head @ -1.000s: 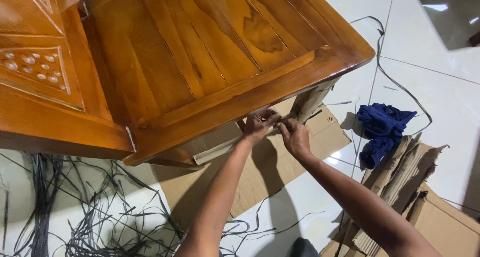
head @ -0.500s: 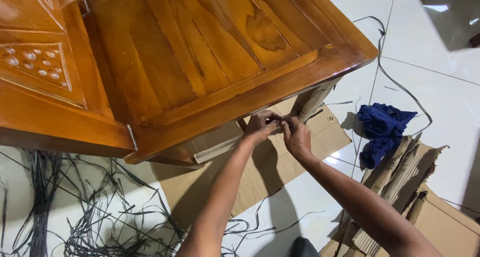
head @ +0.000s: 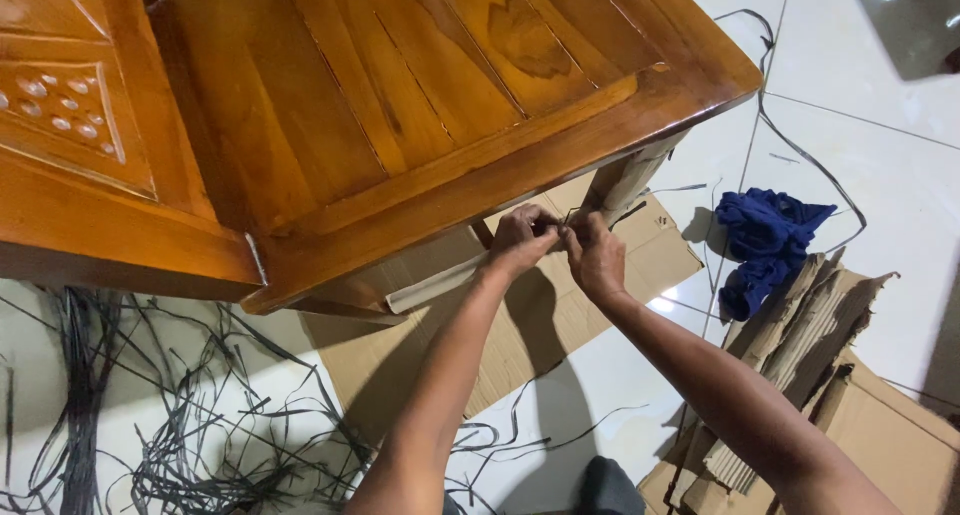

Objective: Wrapping a wooden chair leg with cardboard and securing it with plastic ties

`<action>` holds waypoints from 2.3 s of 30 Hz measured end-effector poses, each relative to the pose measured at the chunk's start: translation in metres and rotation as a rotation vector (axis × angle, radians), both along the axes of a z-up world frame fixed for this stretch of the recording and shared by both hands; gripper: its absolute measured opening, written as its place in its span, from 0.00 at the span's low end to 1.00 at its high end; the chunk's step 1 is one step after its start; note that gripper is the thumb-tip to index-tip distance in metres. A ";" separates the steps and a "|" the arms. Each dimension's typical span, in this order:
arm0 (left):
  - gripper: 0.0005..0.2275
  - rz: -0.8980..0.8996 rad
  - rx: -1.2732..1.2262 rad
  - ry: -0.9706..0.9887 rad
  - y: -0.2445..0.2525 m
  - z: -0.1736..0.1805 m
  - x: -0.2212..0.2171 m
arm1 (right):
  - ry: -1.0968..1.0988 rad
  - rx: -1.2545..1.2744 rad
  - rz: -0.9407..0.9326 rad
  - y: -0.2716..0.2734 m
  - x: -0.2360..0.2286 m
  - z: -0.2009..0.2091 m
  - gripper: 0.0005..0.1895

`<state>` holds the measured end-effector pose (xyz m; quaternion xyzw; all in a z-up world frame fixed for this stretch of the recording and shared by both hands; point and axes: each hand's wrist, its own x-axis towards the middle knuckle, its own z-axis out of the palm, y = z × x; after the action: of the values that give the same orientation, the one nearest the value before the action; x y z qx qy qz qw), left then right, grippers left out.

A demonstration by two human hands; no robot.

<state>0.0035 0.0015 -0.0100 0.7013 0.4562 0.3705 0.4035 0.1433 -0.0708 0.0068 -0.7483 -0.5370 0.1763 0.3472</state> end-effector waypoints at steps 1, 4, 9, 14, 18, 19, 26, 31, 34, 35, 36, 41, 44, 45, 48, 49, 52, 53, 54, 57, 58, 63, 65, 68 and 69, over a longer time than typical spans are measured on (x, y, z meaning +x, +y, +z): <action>0.04 -0.001 0.001 -0.001 0.001 -0.002 0.000 | -0.001 0.001 -0.001 0.000 -0.002 0.003 0.10; 0.04 0.039 0.012 0.042 0.005 -0.009 0.001 | -0.002 0.001 -0.017 0.000 -0.003 0.003 0.09; 0.05 0.019 -0.006 0.053 0.003 -0.009 0.001 | -0.194 0.054 0.090 0.004 0.003 -0.013 0.04; 0.04 0.001 0.003 0.033 0.003 -0.013 -0.001 | -0.270 0.043 0.131 0.004 0.009 -0.017 0.06; 0.04 -0.026 0.022 0.033 0.003 -0.013 -0.001 | -0.290 0.135 0.194 0.007 0.015 -0.022 0.04; 0.04 -0.026 0.022 0.033 0.001 -0.010 -0.001 | -0.290 0.135 0.194 0.004 0.013 -0.016 0.04; 0.04 -0.070 0.059 -0.007 -0.004 0.002 -0.005 | 0.267 0.000 0.169 -0.007 0.004 0.011 0.06; 0.04 -0.017 -0.013 -0.025 0.000 -0.006 -0.002 | 0.850 -0.029 0.098 -0.006 -0.001 0.008 0.05; 0.04 0.016 0.025 0.010 0.002 -0.017 -0.003 | 0.935 0.007 0.069 -0.003 -0.002 -0.001 0.05; 0.03 0.022 0.064 0.034 0.001 -0.019 -0.002 | 0.957 0.003 0.062 -0.003 -0.002 0.000 0.06; 0.03 0.027 0.103 0.057 0.001 -0.022 -0.001 | 0.979 -0.001 0.054 -0.003 -0.003 0.001 0.06; 0.03 0.006 0.153 0.081 -0.001 -0.012 -0.002 | 0.991 -0.004 0.054 -0.001 0.002 -0.007 0.07; 0.04 -0.019 0.123 0.040 0.000 -0.009 -0.005 | 0.991 -0.005 0.052 -0.002 0.002 -0.004 0.07; 0.05 -0.034 0.096 0.014 0.000 -0.008 -0.006 | 0.993 0.000 0.047 -0.003 0.002 -0.004 0.07; 0.03 -0.044 0.117 -0.011 0.004 -0.023 -0.006 | 1.000 0.016 0.031 -0.004 -0.002 -0.001 0.05; 0.03 -0.044 0.115 -0.011 0.004 -0.019 -0.006 | 1.000 0.014 0.030 -0.004 -0.002 0.000 0.05; 0.04 -0.056 0.073 -0.034 0.003 -0.014 -0.007 | 1.000 0.021 0.026 -0.004 -0.001 0.001 0.06; 0.04 -0.062 0.083 -0.024 0.004 -0.017 -0.007 | 0.989 0.014 0.022 -0.003 0.000 0.000 0.07; 0.03 -0.067 0.094 -0.015 0.005 -0.020 -0.006 | 0.977 0.007 0.018 -0.003 0.001 0.000 0.07; 0.03 -0.058 0.152 0.025 0.007 -0.030 -0.004 | 0.964 0.008 0.008 -0.002 0.003 -0.006 0.07; 0.03 -0.058 0.152 0.026 0.004 -0.023 -0.004 | 0.964 0.007 0.008 -0.003 0.002 -0.002 0.07; 0.03 -0.024 0.183 0.041 0.000 -0.022 -0.004 | 0.848 0.001 0.034 -0.006 0.001 0.005 0.07; 0.02 0.008 0.211 0.037 0.004 -0.031 -0.002 | 0.774 -0.024 0.037 -0.009 0.000 0.005 0.07; 0.01 0.043 0.243 0.038 0.007 -0.035 0.001 | 0.672 -0.052 0.040 -0.014 0.005 -0.001 0.07; 0.02 0.048 0.249 0.045 0.008 -0.035 0.001 | 0.647 -0.054 0.041 -0.015 0.007 -0.004 0.07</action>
<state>0.0043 0.0097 -0.0447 0.7430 0.4324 0.4179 0.2939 0.1506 -0.0859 0.0032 -0.6516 -0.4088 0.4262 0.4761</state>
